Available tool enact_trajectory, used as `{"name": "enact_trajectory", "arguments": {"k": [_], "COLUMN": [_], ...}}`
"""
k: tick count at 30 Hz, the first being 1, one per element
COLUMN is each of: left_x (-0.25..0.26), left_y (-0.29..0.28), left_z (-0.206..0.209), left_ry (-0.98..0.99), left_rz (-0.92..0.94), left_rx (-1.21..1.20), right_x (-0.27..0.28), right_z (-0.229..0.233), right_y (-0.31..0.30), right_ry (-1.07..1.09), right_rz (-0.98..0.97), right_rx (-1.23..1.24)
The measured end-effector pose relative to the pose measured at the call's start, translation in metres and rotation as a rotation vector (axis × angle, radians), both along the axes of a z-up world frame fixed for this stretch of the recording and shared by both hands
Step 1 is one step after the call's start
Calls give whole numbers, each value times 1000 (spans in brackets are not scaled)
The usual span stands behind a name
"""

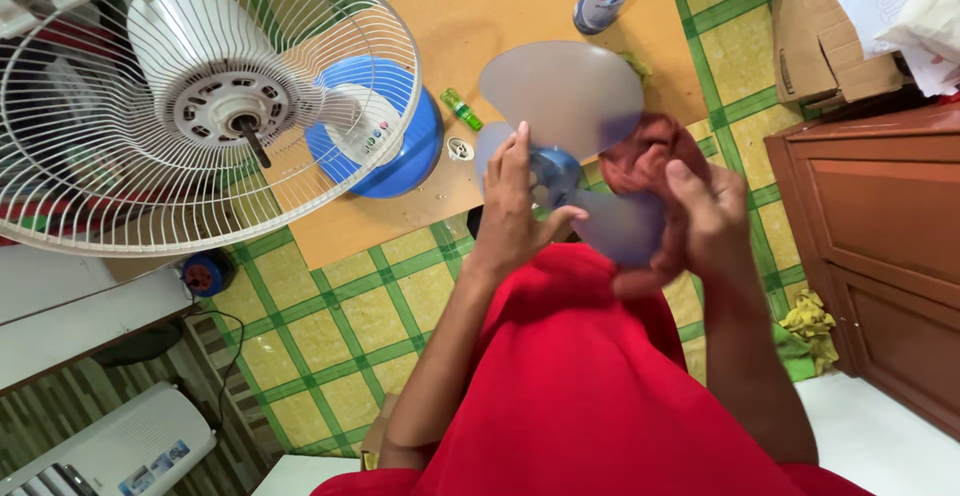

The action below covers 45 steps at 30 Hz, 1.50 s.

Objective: The person cleans a detached three-blade fan propeller using a spray bottle and a cloth. They spray the blades with a cleaning solution and wipe them thoroughly with a red cloth, rotating the propeller to access all surfaces. The fan cage and base are visible on the table nearby.

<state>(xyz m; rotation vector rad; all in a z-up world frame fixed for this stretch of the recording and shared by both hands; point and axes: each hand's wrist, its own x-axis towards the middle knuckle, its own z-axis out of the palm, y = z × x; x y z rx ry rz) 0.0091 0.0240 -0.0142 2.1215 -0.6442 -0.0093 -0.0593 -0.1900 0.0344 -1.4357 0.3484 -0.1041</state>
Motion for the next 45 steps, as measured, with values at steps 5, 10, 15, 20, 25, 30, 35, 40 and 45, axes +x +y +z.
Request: {"name": "enact_trajectory", "arguments": {"k": [5, 10, 15, 20, 25, 30, 35, 40, 45], "left_x": [-8, -24, -27, -21, -20, -22, -16, -15, -15], "left_y": [13, -4, -3, 6, 13, 13, 15, 19, 32], "left_z": [-4, -10, -27, -34, -24, -19, -24, -34, -32], "left_ry": [242, 438, 919, 1369, 1457, 1489, 1458, 1453, 1437], "left_rz": [-81, -141, -138, -160, -94, -273, -315, -350, -334], "left_rx": [-231, -516, -1035, -1425, -1462, -1559, -1501, -1523, -1563], "right_x": [15, 17, 27, 70, 96, 100, 80, 77, 51], "right_z": [-19, -43, -97, -112, -77, -88, -89, -109, -108], "right_y": [-12, 50, 57, 46, 49, 30, 25, 23, 14], "right_ry": [-47, -107, -174, -133, -241, -174, 68, 181, 12], "right_rz": [-48, -20, 79, -30, -297, -323, -99, -20, 243], "right_rx": [738, 625, 93, -346, -309, -308, -72, -87, 132]}}
